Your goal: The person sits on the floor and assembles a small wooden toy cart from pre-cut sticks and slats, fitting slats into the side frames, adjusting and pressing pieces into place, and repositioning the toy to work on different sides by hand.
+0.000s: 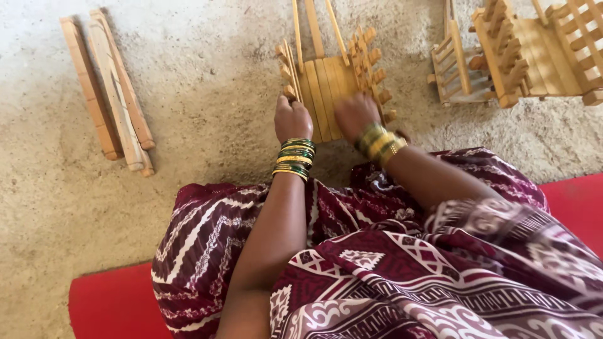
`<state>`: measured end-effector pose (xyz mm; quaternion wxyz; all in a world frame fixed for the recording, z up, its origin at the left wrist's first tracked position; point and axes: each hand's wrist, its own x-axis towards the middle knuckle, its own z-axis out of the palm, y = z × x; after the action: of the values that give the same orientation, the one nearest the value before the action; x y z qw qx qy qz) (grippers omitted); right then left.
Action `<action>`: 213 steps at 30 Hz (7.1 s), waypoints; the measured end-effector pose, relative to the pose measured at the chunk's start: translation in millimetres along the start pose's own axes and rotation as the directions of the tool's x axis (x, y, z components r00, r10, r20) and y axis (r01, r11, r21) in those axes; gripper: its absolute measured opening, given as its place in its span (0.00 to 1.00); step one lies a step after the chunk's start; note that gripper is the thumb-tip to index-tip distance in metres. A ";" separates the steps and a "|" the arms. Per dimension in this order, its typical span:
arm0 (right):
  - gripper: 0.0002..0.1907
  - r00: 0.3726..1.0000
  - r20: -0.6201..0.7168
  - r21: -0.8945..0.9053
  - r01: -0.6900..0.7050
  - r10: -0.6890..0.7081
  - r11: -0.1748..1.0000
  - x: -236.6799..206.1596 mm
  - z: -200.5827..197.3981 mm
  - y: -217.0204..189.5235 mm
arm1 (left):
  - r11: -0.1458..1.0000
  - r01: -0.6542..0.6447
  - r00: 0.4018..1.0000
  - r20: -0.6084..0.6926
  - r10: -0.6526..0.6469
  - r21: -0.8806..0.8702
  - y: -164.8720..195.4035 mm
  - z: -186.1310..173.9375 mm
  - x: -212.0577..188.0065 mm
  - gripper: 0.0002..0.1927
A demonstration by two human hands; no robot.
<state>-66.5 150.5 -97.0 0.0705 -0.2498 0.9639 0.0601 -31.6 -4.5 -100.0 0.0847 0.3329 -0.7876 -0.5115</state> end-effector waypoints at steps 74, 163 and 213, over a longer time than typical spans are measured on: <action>0.20 0.817 -0.538 0.477 0.498 -0.207 0.724 -7.7 -19.1 -15.1 | 0.447 0.428 0.904 0.365 -0.224 -0.785 -36.0 39.1 23.5 0.32; 0.23 0.981 -0.190 0.449 0.124 -0.041 0.885 24.4 30.6 -11.1 | 0.642 0.216 0.976 0.145 -0.162 -0.735 -23.6 32.4 22.1 0.21; 0.24 0.994 -0.110 -0.249 -0.037 0.010 0.968 66.2 -10.6 -9.4 | 0.681 0.185 0.982 0.149 -0.111 -0.708 -19.1 15.8 23.2 0.22</action>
<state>-120.3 109.4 -98.3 -0.0143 -0.2482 0.9538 0.1689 -48.4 -11.8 -128.5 0.1292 0.3114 -0.4983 -0.7988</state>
